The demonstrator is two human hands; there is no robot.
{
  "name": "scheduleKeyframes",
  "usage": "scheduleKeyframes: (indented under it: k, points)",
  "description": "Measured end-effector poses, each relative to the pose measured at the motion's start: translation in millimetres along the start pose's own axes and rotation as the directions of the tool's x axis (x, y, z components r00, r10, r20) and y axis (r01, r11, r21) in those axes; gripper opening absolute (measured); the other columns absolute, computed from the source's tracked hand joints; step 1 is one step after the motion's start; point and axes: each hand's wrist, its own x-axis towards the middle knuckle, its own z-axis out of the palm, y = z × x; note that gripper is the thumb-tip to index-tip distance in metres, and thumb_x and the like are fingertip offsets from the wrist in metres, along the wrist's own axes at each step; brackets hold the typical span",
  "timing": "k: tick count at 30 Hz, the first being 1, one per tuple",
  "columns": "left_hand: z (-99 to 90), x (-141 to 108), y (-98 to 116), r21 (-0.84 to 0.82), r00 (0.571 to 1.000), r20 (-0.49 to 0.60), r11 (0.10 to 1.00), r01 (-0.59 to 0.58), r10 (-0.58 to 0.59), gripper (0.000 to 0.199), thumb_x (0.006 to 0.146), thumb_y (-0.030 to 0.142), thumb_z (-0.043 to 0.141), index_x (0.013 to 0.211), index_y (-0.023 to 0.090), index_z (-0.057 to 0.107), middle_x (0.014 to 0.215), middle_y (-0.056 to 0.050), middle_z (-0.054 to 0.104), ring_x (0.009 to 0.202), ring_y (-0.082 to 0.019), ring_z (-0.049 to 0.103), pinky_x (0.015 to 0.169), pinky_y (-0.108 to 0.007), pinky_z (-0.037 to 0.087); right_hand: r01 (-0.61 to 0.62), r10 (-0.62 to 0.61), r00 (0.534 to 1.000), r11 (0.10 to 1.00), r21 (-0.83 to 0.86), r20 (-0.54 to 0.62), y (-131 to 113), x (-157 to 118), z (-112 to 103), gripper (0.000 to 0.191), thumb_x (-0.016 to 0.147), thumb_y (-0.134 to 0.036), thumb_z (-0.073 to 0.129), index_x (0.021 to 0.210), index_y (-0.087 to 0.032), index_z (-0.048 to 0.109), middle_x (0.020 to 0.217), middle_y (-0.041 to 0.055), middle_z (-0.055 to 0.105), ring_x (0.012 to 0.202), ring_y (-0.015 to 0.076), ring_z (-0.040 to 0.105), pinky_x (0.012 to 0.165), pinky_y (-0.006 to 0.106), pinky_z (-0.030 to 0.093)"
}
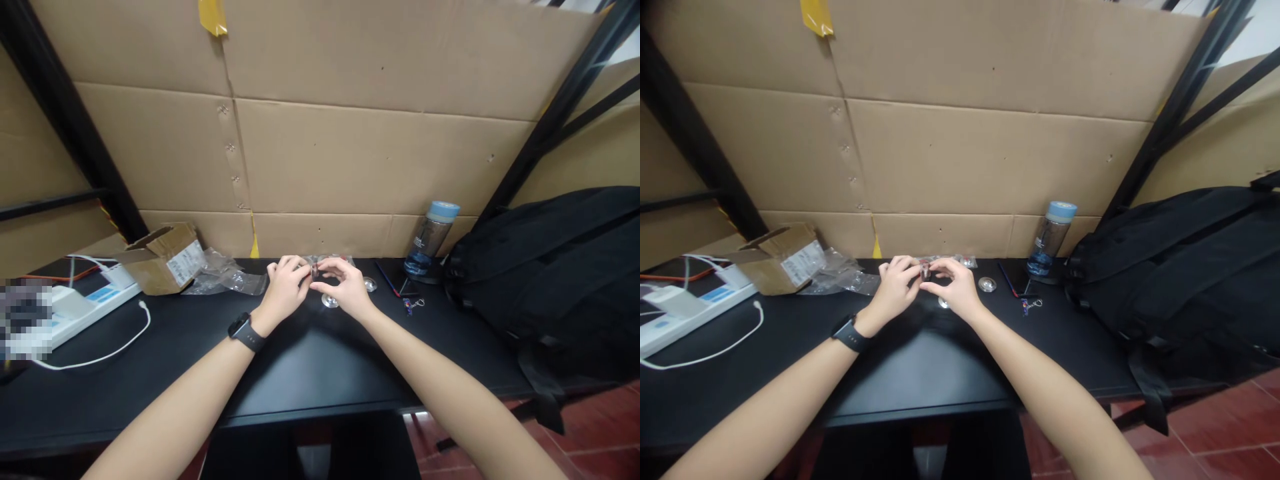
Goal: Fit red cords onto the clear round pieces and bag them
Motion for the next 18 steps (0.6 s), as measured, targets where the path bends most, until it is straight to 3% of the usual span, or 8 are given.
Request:
scheduleKeyframes:
  k: [11,18]
  points:
    - [0.2,-0.5,2.4,-0.021,0.996,-0.083,0.999,0.033,-0.035,0.013,0.097,0.025,0.058,0.095,0.025,0.071,0.105,-0.004,0.069,0.104,-0.023,0.058,0.081,-0.04,0.029,0.012,-0.013,1.0,0.999,-0.037,-0.017,-6.6,3.3,-1.7,0.038,0.07,-0.039,0.088,0.098,-0.022,0.069,0.11,0.0078,0.073,0.104,0.0236,0.071,0.095,0.039,0.059]
    - [0.5,-0.8,0.8,-0.022,0.996,-0.09,1.0,0.013,-0.015,0.011,0.093,0.026,0.062,0.09,0.024,0.073,0.103,-0.005,0.072,0.106,-0.025,0.059,0.085,-0.043,0.029,-0.075,0.076,0.997,0.996,0.057,-0.01,-3.5,2.0,0.9,0.041,0.067,-0.041,0.088,0.097,-0.02,0.068,0.107,0.0077,0.075,0.1,0.0232,0.073,0.093,0.038,0.06]
